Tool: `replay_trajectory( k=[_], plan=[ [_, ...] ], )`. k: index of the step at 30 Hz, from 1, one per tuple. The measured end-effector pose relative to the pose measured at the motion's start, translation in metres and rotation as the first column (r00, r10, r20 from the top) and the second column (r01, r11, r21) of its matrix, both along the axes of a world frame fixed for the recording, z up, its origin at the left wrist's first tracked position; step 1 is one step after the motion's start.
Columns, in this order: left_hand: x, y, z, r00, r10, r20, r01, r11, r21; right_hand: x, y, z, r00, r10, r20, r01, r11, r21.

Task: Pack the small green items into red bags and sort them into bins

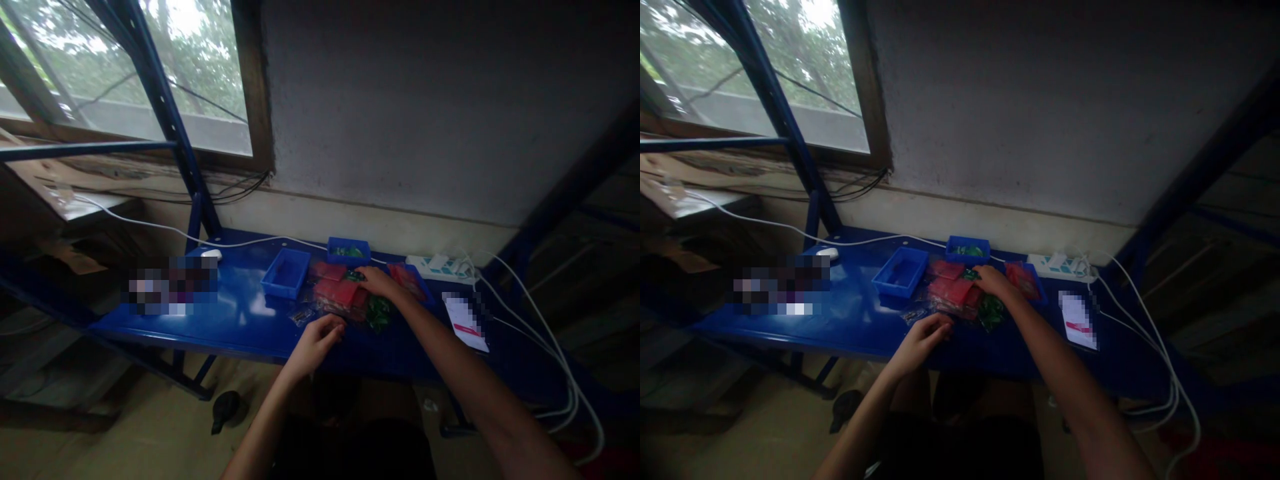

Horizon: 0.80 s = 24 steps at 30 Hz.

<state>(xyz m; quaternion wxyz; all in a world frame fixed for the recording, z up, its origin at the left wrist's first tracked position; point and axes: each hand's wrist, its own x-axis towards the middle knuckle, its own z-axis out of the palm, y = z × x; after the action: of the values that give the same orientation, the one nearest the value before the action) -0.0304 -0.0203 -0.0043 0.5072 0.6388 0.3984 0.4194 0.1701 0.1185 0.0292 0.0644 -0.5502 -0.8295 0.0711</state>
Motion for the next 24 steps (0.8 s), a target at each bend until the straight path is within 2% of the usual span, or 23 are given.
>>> replay_trajectory(
  k=[4, 8, 11, 13, 15, 16, 17, 19, 21, 24],
  plan=[
    [0.000, 0.000, 0.001, 1.000, 0.009, 0.014, -0.009, 1.000, -0.002, 0.001, -0.002, 0.008, 0.999, -0.048, 0.006, 0.048, 0.998, 0.041],
    [0.000, -0.001, 0.003, 1.000, 0.012, 0.020, -0.012, 1.000, -0.001, 0.001, -0.013, 0.025, 0.999, -0.040, -0.004, 0.041, 0.994, 0.097],
    [0.001, -0.001, 0.002, 1.000, 0.017, 0.020, -0.017, 1.000, -0.001, 0.005, -0.028, 0.040, 0.991, -0.060, -0.116, 0.080, 0.981, 0.179],
    [0.001, 0.000, 0.001, 0.999, 0.023, 0.027, -0.023, 1.000, -0.005, 0.008, -0.043, 0.045, 0.963, -0.066, -0.262, 0.132, 0.961, 0.243],
    [0.001, 0.000, 0.000, 0.999, 0.032, 0.031, -0.031, 0.999, -0.011, 0.009, -0.063, 0.042, 0.894, -0.042, -0.446, 0.175, 0.949, 0.261],
    [0.001, 0.001, -0.001, 0.999, 0.035, 0.032, -0.035, 0.999, -0.015, 0.008, -0.075, 0.037, 0.840, -0.028, -0.542, 0.180, 0.957, 0.228],
    [0.001, 0.001, -0.001, 0.999, 0.035, 0.033, -0.034, 0.999, -0.019, 0.006, -0.087, 0.030, 0.763, -0.030, -0.646, 0.184, 0.968, 0.172],
    [0.001, 0.002, -0.002, 0.999, 0.022, 0.034, -0.021, 1.000, -0.021, -0.002, -0.110, 0.013, 0.587, -0.072, -0.806, 0.111, 0.994, -0.008],
    [0.002, 0.003, -0.003, 1.000, -0.001, 0.029, 0.001, 1.000, -0.018, -0.012, -0.129, -0.006, 0.441, -0.162, -0.883, 0.081, 0.987, -0.140],
    [0.001, 0.003, -0.005, 1.000, -0.020, -0.012, 0.020, 1.000, -0.006, -0.026, -0.146, -0.028, 0.318, -0.255, -0.913, 0.052, 0.967, -0.251]
  ],
)
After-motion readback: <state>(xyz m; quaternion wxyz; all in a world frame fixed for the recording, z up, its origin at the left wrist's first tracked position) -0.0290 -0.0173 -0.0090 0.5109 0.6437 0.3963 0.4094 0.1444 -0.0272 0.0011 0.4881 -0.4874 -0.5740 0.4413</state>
